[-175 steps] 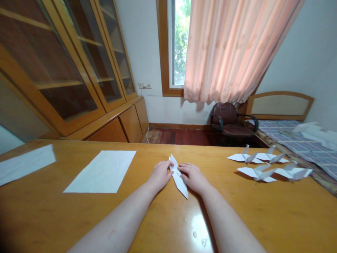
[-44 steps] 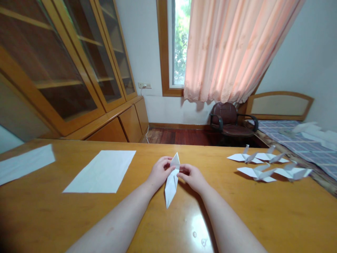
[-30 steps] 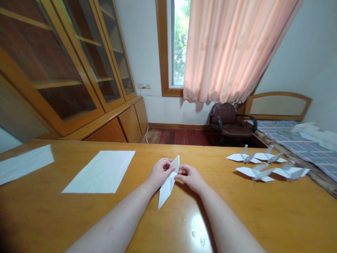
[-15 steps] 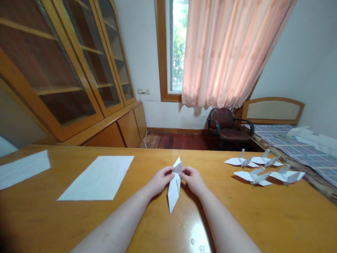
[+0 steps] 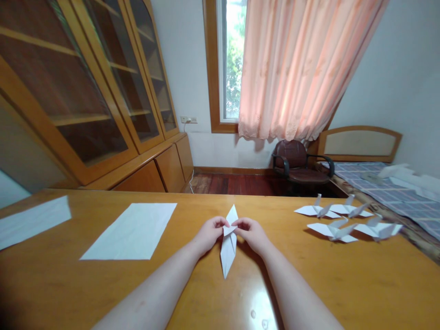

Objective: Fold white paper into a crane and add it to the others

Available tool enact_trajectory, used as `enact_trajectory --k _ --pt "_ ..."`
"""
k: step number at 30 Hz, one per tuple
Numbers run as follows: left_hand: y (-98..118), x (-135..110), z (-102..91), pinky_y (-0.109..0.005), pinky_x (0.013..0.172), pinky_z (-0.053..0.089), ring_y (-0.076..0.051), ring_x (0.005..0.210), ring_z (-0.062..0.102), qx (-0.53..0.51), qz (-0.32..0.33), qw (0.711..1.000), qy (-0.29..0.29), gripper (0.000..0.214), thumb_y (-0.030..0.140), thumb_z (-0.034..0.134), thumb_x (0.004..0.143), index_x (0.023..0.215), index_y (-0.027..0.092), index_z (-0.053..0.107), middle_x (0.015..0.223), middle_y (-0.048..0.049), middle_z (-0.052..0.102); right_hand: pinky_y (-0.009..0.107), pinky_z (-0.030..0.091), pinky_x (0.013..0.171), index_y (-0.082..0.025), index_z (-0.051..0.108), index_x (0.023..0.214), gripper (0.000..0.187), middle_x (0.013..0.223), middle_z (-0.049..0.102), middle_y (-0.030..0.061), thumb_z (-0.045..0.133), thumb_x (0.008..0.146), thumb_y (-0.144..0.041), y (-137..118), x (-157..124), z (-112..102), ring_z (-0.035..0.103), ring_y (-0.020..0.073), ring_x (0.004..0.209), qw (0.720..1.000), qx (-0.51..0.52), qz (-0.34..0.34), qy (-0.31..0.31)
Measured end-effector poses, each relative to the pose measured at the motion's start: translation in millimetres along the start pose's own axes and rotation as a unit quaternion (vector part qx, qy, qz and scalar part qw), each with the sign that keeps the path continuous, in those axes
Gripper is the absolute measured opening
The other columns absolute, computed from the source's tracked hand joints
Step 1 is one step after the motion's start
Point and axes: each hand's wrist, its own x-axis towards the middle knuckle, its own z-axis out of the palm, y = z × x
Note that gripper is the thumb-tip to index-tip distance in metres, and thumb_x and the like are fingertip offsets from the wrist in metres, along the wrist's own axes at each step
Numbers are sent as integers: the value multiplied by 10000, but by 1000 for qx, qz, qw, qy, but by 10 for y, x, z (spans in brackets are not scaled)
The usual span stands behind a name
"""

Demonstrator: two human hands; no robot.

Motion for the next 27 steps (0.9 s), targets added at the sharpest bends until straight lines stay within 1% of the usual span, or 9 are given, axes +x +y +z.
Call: enact_trajectory --k 5,10,14,16,19,22,25,27 --pt "36 -18 6 -198 539 390 -102 580 542 19 -3 1000 7 89 118 589 628 706 160 581 642 32 606 329 472 760 -166 656 849 290 843 692 54 743 636 -343 46 -1 18 631 175 773 1000 16 6 -19" --pt "35 -12 13 -197 531 394 -102 564 528 28 -13 999 9 80 114 541 622 683 161 563 610 30 581 315 471 713 -162 670 820 264 787 690 49 719 633 -342 25 2 23 626 168 711 1000 -11 16 4" --pt "48 -11 14 -182 508 376 -82 507 480 -6 -28 1000 3 104 107 468 625 670 151 551 540 37 517 311 467 711 -160 685 802 241 767 695 50 700 635 -332 27 8 13 627 175 707 999 -29 17 23" --pt "65 -18 14 -182 512 383 -80 510 479 -24 -38 999 0 104 114 456 634 677 149 545 542 35 509 308 463 700 -158 686 808 229 758 693 49 688 644 -318 40 11 6 621 173 693 999 -36 19 28" --pt "88 -27 17 -187 525 400 -85 536 500 -30 -49 998 5 87 139 478 656 714 153 541 568 31 516 305 459 694 -156 681 821 221 771 694 55 678 654 -300 62 15 0 619 174 698 999 -40 20 30" --pt "90 -29 18 -195 532 406 -90 555 512 -25 -48 999 6 72 215 524 699 736 154 538 597 27 527 307 462 722 -158 674 835 222 817 702 64 676 653 -285 70 16 0 627 182 745 999 -33 16 27" --pt "69 -26 12 -219 572 431 -101 599 533 1 -29 1000 -2 166 306 581 714 723 147 535 656 12 556 306 465 723 -156 682 831 210 814 704 60 658 657 -271 61 14 -3 629 179 737 998 -52 23 28" --pt "47 -23 5 -243 609 450 -114 631 549 23 -16 1000 -8 193 314 619 693 713 145 529 688 3 572 307 468 712 -155 693 838 214 800 705 57 639 668 -272 57 11 -10 628 177 716 997 -68 30 29"
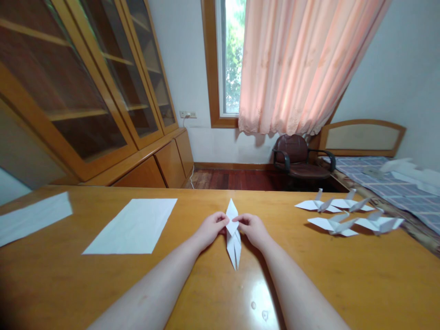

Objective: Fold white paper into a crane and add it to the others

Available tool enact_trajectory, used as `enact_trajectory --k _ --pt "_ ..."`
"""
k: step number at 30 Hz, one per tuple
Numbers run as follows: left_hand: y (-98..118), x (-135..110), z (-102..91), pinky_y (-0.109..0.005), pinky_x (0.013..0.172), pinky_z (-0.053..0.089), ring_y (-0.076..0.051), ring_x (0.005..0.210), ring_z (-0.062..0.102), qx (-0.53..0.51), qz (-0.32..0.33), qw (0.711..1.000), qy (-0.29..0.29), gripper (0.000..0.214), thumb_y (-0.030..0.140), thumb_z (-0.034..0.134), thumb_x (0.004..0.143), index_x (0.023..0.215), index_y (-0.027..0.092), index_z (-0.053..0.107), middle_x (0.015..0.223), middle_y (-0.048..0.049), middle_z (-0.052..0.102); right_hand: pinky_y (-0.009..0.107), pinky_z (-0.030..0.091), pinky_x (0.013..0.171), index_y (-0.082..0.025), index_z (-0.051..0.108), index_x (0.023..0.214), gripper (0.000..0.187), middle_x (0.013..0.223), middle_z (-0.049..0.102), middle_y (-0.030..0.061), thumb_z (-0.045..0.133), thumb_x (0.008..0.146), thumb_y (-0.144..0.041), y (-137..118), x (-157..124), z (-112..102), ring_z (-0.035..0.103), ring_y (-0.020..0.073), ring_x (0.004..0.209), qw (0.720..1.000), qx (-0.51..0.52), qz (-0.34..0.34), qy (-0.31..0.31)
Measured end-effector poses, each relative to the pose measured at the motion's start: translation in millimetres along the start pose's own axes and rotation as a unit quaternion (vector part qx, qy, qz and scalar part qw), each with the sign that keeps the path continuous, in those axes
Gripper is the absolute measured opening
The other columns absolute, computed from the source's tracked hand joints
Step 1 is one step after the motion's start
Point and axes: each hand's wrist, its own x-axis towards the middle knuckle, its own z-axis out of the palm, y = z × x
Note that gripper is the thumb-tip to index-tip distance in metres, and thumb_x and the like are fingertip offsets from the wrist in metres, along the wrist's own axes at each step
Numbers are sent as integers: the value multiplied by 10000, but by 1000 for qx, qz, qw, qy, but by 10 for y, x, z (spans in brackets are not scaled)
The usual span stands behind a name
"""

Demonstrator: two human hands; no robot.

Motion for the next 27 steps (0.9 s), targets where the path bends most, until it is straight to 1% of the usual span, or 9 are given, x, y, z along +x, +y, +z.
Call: enact_trajectory --k 5,8,11,13,18,22,27 --pt "-55 15 -14 -245 604 442 -109 606 538 41 21 999 -5 179 246 652 668 725 149 513 656 19 558 317 476 735 -158 708 857 231 833 715 65 625 687 -291 20 0 -20 640 190 751 1000 -24 -9 -7" --pt "-76 29 -19 -239 592 440 -99 581 526 46 24 999 -8 172 217 650 666 731 153 505 637 30 544 319 478 747 -162 707 863 231 846 716 66 621 692 -291 28 -2 -21 643 194 770 1000 -22 -18 -11" --pt "-87 41 -21 -232 577 434 -92 562 514 53 27 998 1 173 203 655 661 728 154 503 622 38 534 319 473 755 -164 706 875 239 862 714 69 614 693 -289 17 -7 -19 638 194 787 999 -13 -23 -20" --pt "-92 47 -21 -233 575 438 -91 559 512 49 24 999 2 177 194 659 654 724 155 501 618 41 529 315 464 753 -166 713 863 236 849 710 67 600 693 -285 3 -8 -21 629 188 779 1000 -9 -21 -15" --pt "-89 49 -12 -225 565 432 -89 555 515 43 24 999 -1 167 164 649 651 722 156 498 618 43 531 290 440 684 -163 720 808 244 730 671 48 559 725 -326 -28 -4 -34 587 162 691 1000 11 -11 -6" --pt "-65 35 2 -226 577 441 -92 565 533 27 10 1000 2 178 139 649 645 717 160 488 622 46 538 278 428 667 -157 680 832 232 764 660 47 621 723 -353 -24 0 -19 573 152 698 1000 13 -23 -1" --pt "-52 26 3 -213 560 431 -83 558 521 28 8 1000 5 188 127 658 637 727 159 496 629 53 525 248 403 585 -156 612 854 258 707 631 17 680 675 -329 2 9 6 550 125 624 999 36 -14 -10"
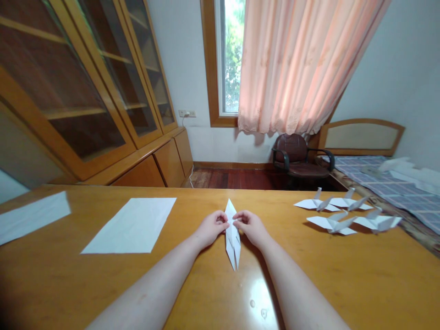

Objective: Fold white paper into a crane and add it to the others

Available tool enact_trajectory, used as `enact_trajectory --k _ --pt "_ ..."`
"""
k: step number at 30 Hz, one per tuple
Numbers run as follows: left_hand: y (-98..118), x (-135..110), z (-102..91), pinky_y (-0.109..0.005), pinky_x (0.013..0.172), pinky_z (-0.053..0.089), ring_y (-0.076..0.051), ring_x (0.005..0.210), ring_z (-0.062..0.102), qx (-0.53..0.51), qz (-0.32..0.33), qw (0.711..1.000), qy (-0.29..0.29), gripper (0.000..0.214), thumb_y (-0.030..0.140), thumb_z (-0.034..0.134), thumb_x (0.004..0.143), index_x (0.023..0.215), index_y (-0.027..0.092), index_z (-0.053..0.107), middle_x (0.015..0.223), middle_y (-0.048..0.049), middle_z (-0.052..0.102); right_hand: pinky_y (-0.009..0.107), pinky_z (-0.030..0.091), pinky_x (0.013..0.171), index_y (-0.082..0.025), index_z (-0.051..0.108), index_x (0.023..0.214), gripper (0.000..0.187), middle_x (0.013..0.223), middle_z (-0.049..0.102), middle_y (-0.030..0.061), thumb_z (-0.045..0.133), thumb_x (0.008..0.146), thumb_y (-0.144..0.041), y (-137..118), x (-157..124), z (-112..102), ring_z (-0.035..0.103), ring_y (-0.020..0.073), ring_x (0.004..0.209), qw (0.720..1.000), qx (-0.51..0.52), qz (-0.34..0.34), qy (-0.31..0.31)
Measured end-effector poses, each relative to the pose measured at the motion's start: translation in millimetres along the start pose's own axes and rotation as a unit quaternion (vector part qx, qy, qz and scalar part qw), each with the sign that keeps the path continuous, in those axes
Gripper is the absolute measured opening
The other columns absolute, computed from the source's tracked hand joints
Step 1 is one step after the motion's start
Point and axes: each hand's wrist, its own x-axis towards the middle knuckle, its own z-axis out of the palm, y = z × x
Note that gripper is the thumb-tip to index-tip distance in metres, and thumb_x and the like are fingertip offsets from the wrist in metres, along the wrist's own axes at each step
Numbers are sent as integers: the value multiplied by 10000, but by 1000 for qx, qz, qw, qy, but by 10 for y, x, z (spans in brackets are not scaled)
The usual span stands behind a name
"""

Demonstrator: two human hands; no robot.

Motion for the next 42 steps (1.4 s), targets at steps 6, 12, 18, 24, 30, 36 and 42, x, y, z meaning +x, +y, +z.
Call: enact_trajectory --k 6,12,18,24,30,36,42 --pt "4 -1 -1 -196 550 428 -78 588 532 9 -1 1000 -1 206 96 644 645 804 154 526 678 44 528 244 391 573 -155 595 872 277 676 599 -7 679 667 -322 5 4 -10 536 116 602 1000 -4 -1 -6" --pt "16 -6 -1 -208 566 447 -83 586 568 -10 4 1000 5 355 51 635 661 965 161 487 737 24 573 253 402 567 -167 555 947 374 665 595 -17 689 653 -356 38 25 -9 554 128 596 1000 11 6 -3" --pt "16 13 -20 -217 622 457 -77 607 591 -28 37 998 33 636 34 673 642 1209 158 413 806 10 586 255 417 554 -161 473 1149 610 668 631 -21 724 622 -333 -2 14 -10 573 135 569 998 48 29 6" --pt "58 26 -39 -246 699 470 -109 695 589 -2 54 997 49 334 80 673 635 952 120 578 753 -3 594 275 441 626 -139 621 825 391 743 675 46 745 593 -429 -43 -6 2 596 152 644 998 38 33 -24" --pt "54 -26 -58 -210 568 397 -98 580 512 144 70 987 21 201 253 679 670 829 140 633 646 24 581 260 413 571 -149 638 747 366 653 642 25 734 594 -468 -86 -12 2 552 140 585 999 19 21 18" --pt "58 -91 -51 -213 445 330 -104 410 467 197 52 979 10 337 410 594 760 961 148 658 478 40 546 244 335 476 -155 640 631 372 508 539 -9 682 637 -524 -120 -32 -36 461 112 486 998 -55 14 39" --pt "120 -140 -22 -219 469 398 -128 467 558 163 46 985 8 368 400 599 767 1020 139 660 587 -21 657 224 260 414 -161 611 633 379 409 484 -35 623 709 -532 -130 -52 -44 384 82 388 998 -51 31 21"
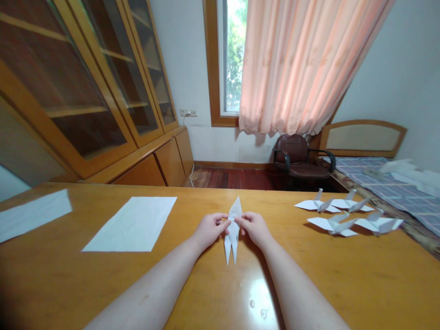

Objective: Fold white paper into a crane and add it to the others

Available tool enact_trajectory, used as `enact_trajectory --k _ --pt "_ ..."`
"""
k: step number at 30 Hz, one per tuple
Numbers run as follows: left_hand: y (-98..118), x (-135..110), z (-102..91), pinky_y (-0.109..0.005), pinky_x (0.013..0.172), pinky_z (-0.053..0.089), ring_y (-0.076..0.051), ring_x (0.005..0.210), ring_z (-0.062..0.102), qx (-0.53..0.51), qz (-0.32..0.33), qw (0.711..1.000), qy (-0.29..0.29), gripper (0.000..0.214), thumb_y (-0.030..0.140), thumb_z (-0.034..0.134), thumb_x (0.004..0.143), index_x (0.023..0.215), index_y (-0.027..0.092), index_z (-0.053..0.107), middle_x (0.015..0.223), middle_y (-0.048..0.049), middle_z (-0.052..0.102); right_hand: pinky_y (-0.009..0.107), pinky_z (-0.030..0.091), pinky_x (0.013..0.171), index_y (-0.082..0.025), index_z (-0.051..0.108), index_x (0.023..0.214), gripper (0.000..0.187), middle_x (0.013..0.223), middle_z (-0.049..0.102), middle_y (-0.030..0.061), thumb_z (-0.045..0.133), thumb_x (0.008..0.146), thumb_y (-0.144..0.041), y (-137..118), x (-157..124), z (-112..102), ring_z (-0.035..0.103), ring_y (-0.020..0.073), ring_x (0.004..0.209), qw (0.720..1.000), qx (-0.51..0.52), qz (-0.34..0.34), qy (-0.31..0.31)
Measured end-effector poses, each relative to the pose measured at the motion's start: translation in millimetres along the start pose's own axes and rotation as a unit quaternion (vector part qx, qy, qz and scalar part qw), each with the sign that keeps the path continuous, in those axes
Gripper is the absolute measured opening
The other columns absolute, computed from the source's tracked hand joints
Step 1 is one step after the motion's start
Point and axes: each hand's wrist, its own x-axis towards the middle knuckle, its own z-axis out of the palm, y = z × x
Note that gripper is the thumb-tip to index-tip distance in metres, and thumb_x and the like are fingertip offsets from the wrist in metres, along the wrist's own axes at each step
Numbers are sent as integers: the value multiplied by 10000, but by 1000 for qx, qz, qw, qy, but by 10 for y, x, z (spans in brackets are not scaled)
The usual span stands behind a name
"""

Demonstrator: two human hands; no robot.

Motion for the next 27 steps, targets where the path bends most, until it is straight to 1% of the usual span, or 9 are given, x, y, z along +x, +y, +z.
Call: enact_trajectory --k 4,7,10,12,14,16,19,22,27 --pt "11 -19 -31 -247 571 464 -179 640 652 30 52 998 7 319 390 575 791 995 173 691 733 -57 711 214 273 393 -158 624 688 359 499 587 -6 620 715 -516 -14 -9 34 399 74 378 999 37 2 -33" --pt "23 -28 -56 -265 688 487 -185 755 662 35 92 995 21 264 339 555 811 986 206 700 877 -52 725 230 352 411 -154 661 796 376 618 653 25 637 694 -516 -24 -15 53 462 90 399 998 56 -9 -31" --pt "41 -26 -69 -275 793 471 -177 835 644 59 135 988 47 230 257 542 815 976 233 704 945 -28 718 279 475 556 -166 676 861 374 778 699 66 666 671 -487 -21 -20 51 597 153 574 996 77 -44 -6" --pt "44 -16 -71 -270 775 468 -165 797 628 85 151 983 64 236 210 548 798 973 240 704 935 -21 714 316 502 679 -180 676 902 362 878 705 80 684 664 -453 -11 -21 41 638 197 739 994 80 -72 8" --pt "39 -3 -68 -261 724 468 -150 726 604 103 149 981 74 255 182 559 776 982 235 699 913 -20 708 334 496 739 -186 674 938 355 911 700 85 681 680 -431 5 -21 31 637 212 815 994 66 -91 15" --pt "31 9 -61 -255 707 466 -143 706 588 102 141 982 73 274 173 567 763 1002 230 688 918 -21 699 328 489 721 -181 676 949 340 874 693 81 661 707 -420 24 -19 25 628 198 776 994 31 -98 24" --pt "25 17 -51 -258 733 465 -152 762 594 87 128 986 65 285 191 598 744 1017 224 674 958 -25 686 306 472 657 -171 680 943 320 808 675 65 648 722 -401 49 -14 26 593 166 681 994 -29 -98 36" --pt "27 18 -49 -271 761 464 -165 807 599 82 118 988 57 283 207 617 731 1009 219 669 973 -28 681 298 461 635 -172 680 936 301 789 667 56 637 731 -387 55 -14 31 571 153 647 993 -58 -98 33" --pt "15 26 -51 -281 775 462 -168 810 599 84 116 988 53 292 181 607 724 1007 217 665 977 -27 681 300 459 666 -188 686 906 245 838 666 57 625 740 -357 27 -16 28 577 162 704 988 -82 -126 45"
